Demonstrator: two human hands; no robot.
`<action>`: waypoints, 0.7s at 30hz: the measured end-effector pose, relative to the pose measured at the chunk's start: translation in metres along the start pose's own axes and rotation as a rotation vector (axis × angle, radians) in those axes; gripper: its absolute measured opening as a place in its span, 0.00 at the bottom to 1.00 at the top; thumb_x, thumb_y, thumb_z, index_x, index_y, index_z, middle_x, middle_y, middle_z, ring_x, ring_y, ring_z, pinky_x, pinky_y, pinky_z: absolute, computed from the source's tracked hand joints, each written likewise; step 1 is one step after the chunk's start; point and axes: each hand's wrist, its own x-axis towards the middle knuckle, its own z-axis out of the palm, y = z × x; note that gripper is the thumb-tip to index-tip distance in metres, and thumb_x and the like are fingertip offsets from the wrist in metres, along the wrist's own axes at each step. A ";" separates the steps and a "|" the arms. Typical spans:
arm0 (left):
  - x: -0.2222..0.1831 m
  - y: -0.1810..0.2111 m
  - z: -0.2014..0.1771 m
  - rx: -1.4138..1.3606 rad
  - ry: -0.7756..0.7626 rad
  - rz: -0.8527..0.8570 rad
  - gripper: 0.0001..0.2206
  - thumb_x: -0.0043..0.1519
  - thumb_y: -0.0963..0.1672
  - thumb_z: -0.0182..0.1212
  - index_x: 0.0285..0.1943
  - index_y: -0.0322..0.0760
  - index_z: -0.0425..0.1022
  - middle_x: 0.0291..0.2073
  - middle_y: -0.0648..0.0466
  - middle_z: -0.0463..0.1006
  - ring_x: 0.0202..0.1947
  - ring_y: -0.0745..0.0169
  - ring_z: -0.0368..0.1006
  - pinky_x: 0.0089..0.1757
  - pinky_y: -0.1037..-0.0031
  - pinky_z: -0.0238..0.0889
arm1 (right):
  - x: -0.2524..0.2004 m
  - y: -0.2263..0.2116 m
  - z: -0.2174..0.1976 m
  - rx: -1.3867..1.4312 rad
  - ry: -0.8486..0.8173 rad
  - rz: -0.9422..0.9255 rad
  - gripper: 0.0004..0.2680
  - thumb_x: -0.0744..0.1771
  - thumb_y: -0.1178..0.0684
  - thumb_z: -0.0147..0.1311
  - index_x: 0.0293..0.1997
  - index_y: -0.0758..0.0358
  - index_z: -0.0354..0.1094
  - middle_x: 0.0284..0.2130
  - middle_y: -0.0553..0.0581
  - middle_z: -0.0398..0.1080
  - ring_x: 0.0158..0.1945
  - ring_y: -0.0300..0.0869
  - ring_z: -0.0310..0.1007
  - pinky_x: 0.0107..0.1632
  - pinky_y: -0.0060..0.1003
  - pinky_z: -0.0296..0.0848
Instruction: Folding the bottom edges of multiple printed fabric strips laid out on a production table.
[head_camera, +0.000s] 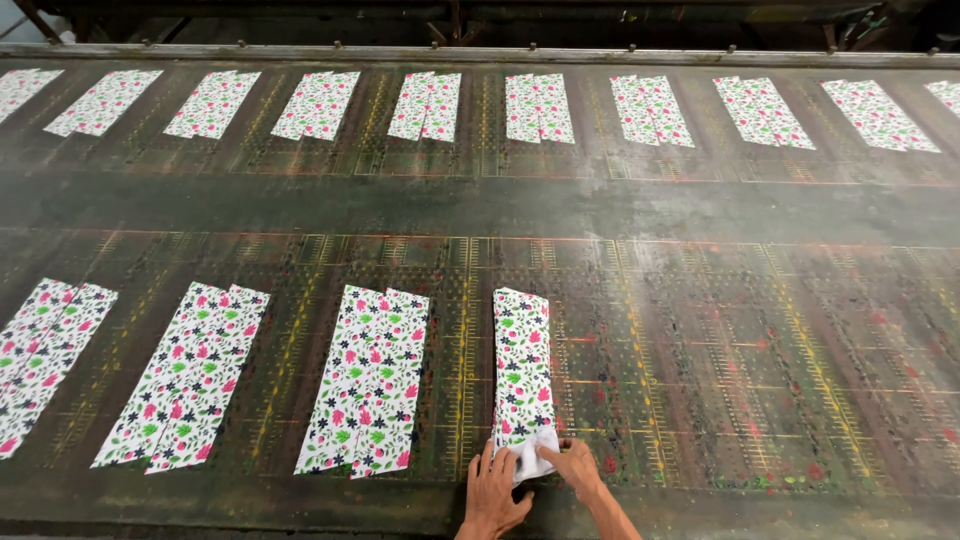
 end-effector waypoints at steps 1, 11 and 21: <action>0.001 0.000 0.003 0.000 0.000 -0.004 0.32 0.57 0.59 0.66 0.63 0.40 0.67 0.63 0.51 0.68 0.71 0.39 0.52 0.59 0.47 0.53 | -0.008 -0.003 -0.002 -0.003 -0.003 0.000 0.23 0.62 0.42 0.69 0.59 0.61 0.70 0.49 0.57 0.78 0.48 0.46 0.77 0.45 0.44 0.72; 0.003 -0.009 -0.028 -0.275 0.365 -0.116 0.23 0.56 0.42 0.70 0.61 0.45 0.70 0.59 0.52 0.75 0.69 0.45 0.61 0.58 0.52 0.60 | -0.044 -0.039 0.005 0.000 -0.038 -0.329 0.10 0.66 0.48 0.65 0.35 0.65 0.74 0.26 0.53 0.72 0.28 0.39 0.63 0.32 0.35 0.55; 0.030 -0.072 -0.293 -0.217 0.925 0.360 0.12 0.68 0.51 0.59 0.57 0.52 0.76 0.50 0.62 0.77 0.68 0.53 0.67 0.61 0.57 0.61 | -0.203 -0.189 0.048 0.540 0.119 -0.697 0.09 0.65 0.51 0.67 0.30 0.60 0.69 0.16 0.44 0.61 0.15 0.27 0.53 0.16 0.20 0.50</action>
